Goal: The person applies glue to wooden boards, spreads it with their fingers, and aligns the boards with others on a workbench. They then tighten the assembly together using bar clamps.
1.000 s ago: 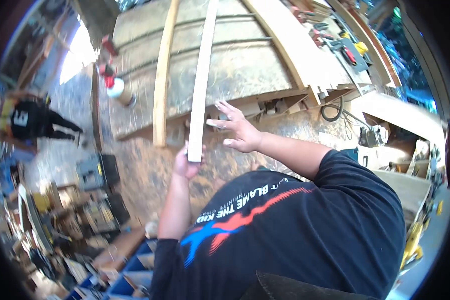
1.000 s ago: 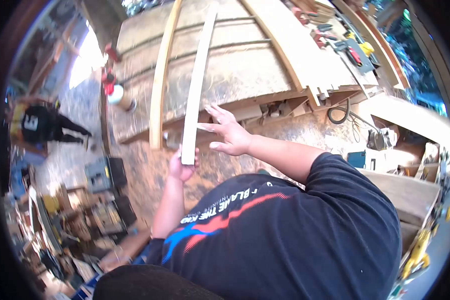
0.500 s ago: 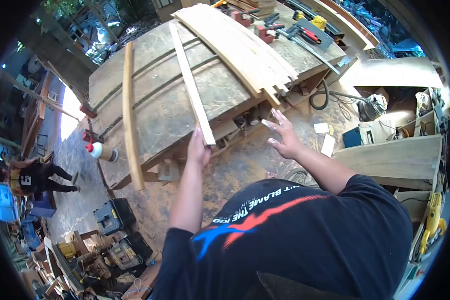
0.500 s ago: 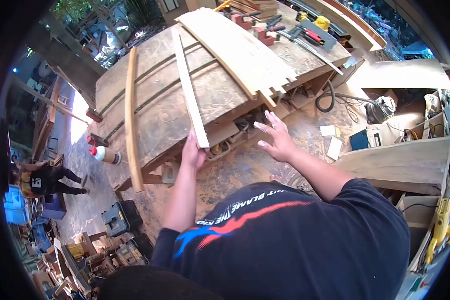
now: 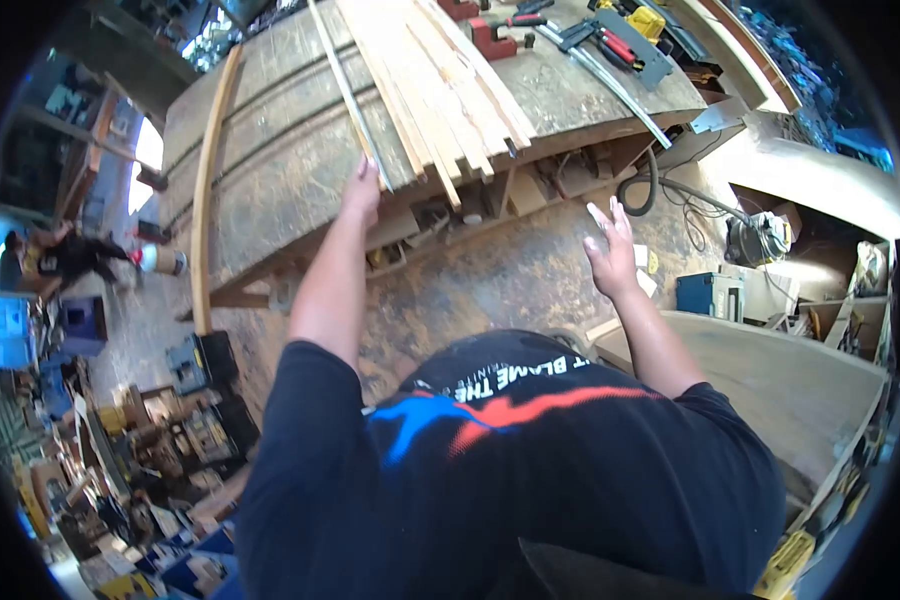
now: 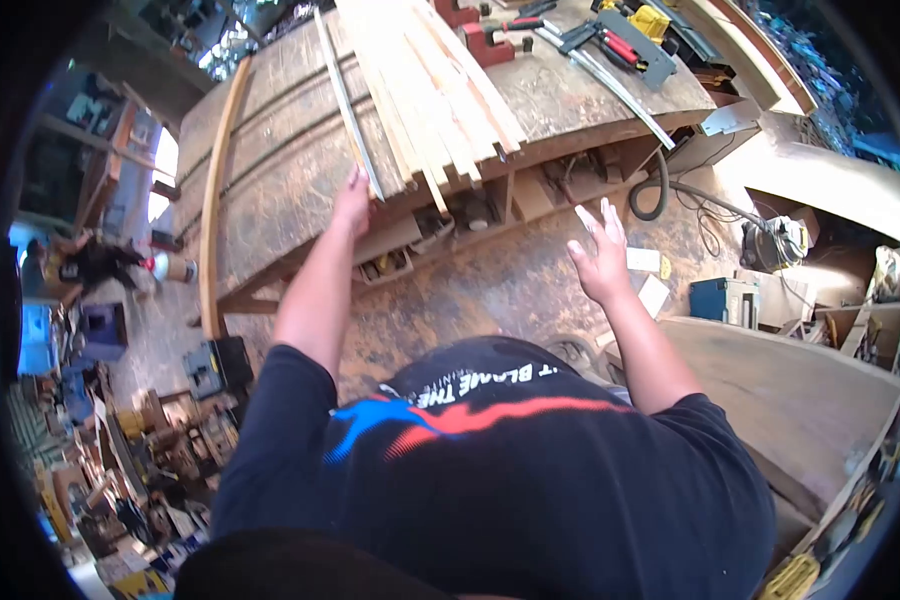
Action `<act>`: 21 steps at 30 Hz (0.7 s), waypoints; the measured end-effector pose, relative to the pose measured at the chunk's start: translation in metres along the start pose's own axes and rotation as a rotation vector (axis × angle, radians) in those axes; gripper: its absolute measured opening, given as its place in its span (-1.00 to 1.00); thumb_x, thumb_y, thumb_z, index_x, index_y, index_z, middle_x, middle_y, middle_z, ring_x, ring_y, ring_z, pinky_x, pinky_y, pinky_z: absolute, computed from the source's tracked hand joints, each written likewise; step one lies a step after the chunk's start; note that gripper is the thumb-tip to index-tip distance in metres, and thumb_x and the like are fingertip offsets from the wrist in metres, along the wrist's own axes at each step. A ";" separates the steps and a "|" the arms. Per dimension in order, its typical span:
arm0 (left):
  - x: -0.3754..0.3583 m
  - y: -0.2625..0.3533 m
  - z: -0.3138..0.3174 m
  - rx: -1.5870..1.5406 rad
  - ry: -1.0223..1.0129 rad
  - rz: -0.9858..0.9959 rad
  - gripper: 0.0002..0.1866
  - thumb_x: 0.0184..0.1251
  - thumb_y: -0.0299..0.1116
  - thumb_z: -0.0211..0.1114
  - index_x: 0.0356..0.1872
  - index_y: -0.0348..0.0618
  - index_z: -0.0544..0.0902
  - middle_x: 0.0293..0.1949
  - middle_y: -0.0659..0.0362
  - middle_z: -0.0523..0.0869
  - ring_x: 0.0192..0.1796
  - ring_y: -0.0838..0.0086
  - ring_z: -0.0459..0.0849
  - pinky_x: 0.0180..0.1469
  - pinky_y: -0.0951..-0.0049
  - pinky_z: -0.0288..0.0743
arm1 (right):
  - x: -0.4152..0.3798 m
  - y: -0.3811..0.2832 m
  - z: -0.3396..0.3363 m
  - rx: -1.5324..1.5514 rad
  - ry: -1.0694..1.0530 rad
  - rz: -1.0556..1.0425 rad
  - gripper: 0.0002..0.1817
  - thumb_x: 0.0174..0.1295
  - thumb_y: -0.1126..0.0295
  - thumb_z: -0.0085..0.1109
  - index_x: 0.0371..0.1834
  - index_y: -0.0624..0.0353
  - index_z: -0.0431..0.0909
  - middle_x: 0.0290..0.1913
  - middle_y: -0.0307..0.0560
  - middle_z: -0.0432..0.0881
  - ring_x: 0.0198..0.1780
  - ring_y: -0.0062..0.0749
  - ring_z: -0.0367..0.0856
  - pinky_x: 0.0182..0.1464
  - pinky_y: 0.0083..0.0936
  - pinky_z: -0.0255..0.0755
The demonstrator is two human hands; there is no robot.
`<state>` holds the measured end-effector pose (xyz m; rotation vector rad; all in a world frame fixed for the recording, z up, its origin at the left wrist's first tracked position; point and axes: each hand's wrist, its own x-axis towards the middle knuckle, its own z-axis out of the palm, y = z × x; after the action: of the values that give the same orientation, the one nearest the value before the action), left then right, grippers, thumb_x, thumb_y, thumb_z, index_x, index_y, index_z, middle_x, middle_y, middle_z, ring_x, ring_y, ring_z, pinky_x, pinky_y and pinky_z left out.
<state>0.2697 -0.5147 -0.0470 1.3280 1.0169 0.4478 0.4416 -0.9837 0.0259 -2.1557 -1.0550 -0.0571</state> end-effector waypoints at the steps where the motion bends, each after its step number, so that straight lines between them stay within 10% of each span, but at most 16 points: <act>1: 0.005 -0.002 -0.001 0.001 -0.006 -0.004 -0.45 0.74 -0.09 0.07 0.66 0.33 0.28 0.16 0.33 0.69 -0.29 0.62 0.44 -0.32 0.50 0.38 | 0.000 0.008 -0.001 0.013 -0.018 0.005 -0.31 0.36 -0.05 0.25 0.51 -0.03 0.50 0.64 0.45 0.18 0.65 0.37 0.11 0.62 0.10 0.01; 21: -0.007 0.038 0.058 0.063 0.013 -0.058 -0.41 0.71 -0.23 0.10 0.67 0.26 0.26 -0.14 0.30 0.75 -0.46 0.62 0.45 -0.53 0.52 0.27 | -0.002 0.060 -0.020 0.036 -0.031 0.238 -0.36 0.33 -0.04 0.35 0.42 -0.02 0.59 0.63 0.41 0.20 0.64 0.30 0.18 0.61 0.04 0.10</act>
<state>0.3232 -0.5443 -0.0139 1.3495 1.0855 0.3837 0.4876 -1.0219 0.0044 -2.2403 -0.8032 0.1054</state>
